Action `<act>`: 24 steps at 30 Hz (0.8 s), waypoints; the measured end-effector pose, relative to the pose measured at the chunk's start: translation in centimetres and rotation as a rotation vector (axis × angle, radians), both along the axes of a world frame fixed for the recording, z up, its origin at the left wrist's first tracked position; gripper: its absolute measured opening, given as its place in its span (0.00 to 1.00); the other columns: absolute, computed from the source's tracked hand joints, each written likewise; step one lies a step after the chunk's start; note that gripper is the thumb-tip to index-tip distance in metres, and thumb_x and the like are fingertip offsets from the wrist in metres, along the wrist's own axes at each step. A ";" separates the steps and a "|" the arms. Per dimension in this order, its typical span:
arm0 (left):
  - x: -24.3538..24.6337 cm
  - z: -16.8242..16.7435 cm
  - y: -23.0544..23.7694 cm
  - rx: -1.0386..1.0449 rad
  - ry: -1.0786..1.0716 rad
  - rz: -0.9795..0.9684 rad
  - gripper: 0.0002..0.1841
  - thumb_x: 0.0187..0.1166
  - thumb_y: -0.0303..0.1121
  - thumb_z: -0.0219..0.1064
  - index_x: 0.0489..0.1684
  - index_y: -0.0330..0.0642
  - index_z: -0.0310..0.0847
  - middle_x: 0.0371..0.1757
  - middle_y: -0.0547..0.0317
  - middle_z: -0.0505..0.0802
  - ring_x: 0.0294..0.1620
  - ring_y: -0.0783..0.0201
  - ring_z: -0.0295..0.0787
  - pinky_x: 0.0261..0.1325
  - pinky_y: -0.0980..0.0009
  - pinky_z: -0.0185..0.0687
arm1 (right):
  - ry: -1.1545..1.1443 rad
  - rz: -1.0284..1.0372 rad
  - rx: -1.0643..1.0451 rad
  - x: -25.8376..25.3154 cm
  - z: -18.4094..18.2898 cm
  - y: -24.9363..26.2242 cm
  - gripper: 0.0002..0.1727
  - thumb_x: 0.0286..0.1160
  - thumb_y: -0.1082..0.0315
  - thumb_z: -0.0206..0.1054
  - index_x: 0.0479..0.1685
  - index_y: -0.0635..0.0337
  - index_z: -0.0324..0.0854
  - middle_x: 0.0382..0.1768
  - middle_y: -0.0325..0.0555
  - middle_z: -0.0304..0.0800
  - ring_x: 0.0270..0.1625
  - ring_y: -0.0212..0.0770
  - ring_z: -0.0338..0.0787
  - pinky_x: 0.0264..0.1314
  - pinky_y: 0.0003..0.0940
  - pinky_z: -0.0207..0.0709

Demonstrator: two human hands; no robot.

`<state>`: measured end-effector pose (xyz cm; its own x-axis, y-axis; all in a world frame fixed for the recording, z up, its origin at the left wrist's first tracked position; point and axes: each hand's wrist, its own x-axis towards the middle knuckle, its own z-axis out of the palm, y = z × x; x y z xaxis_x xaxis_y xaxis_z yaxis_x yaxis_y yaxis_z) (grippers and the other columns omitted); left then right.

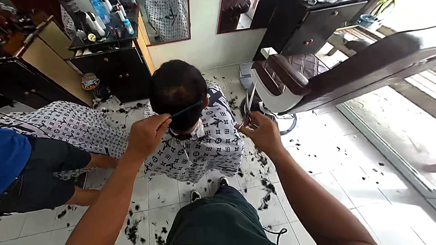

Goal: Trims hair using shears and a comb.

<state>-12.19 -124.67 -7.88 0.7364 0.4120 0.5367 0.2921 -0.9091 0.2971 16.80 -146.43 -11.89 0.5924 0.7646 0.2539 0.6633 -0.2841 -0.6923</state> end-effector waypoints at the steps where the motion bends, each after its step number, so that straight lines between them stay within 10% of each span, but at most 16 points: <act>1: 0.2 -0.9 0.1 0.017 0.053 -0.046 0.16 0.88 0.36 0.60 0.52 0.35 0.92 0.44 0.44 0.96 0.44 0.48 0.96 0.48 0.49 0.90 | -0.067 -0.006 -0.024 -0.1 0.7 0.4 0.19 0.69 0.64 0.79 0.52 0.68 0.87 0.42 0.61 0.92 0.44 0.63 0.91 0.48 0.70 0.80; 6: -0.5 -5.6 -0.5 -0.007 0.100 -0.078 0.14 0.79 0.35 0.70 0.56 0.40 0.92 0.53 0.45 0.94 0.57 0.45 0.92 0.58 0.48 0.84 | -0.482 0.065 -0.004 -0.4 2.2 2.3 0.10 0.72 0.74 0.73 0.50 0.67 0.87 0.41 0.61 0.92 0.37 0.64 0.92 0.34 0.64 0.79; 10: -0.7 -4.6 -1.1 0.071 -0.083 0.030 0.12 0.78 0.33 0.72 0.53 0.40 0.93 0.51 0.44 0.95 0.52 0.46 0.92 0.52 0.49 0.83 | -0.743 0.200 -0.025 0.5 2.4 3.8 0.07 0.69 0.78 0.71 0.43 0.70 0.86 0.40 0.63 0.91 0.45 0.64 0.93 0.69 0.67 0.76; 15: -0.5 -2.6 -0.9 0.182 -0.198 0.029 0.11 0.80 0.33 0.71 0.53 0.41 0.92 0.50 0.47 0.95 0.47 0.51 0.90 0.46 0.56 0.78 | -0.888 0.318 -0.036 -0.3 3.4 5.9 0.05 0.73 0.76 0.69 0.43 0.67 0.85 0.40 0.60 0.90 0.46 0.63 0.92 0.79 0.68 0.67; 24: -0.7 -1.5 0.2 0.217 -0.324 -0.020 0.10 0.79 0.32 0.73 0.51 0.37 0.92 0.49 0.45 0.95 0.49 0.53 0.90 0.51 0.59 0.77 | -0.867 0.316 0.037 -2.0 4.3 5.8 0.05 0.77 0.81 0.63 0.42 0.68 0.85 0.35 0.59 0.89 0.39 0.59 0.92 0.58 0.56 0.83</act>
<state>-12.87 -124.47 -9.42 0.5213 0.2505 0.8158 0.1967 -0.9655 0.1708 14.81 -140.62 -7.64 -0.0517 0.8410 0.5385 0.9969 0.0113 0.0782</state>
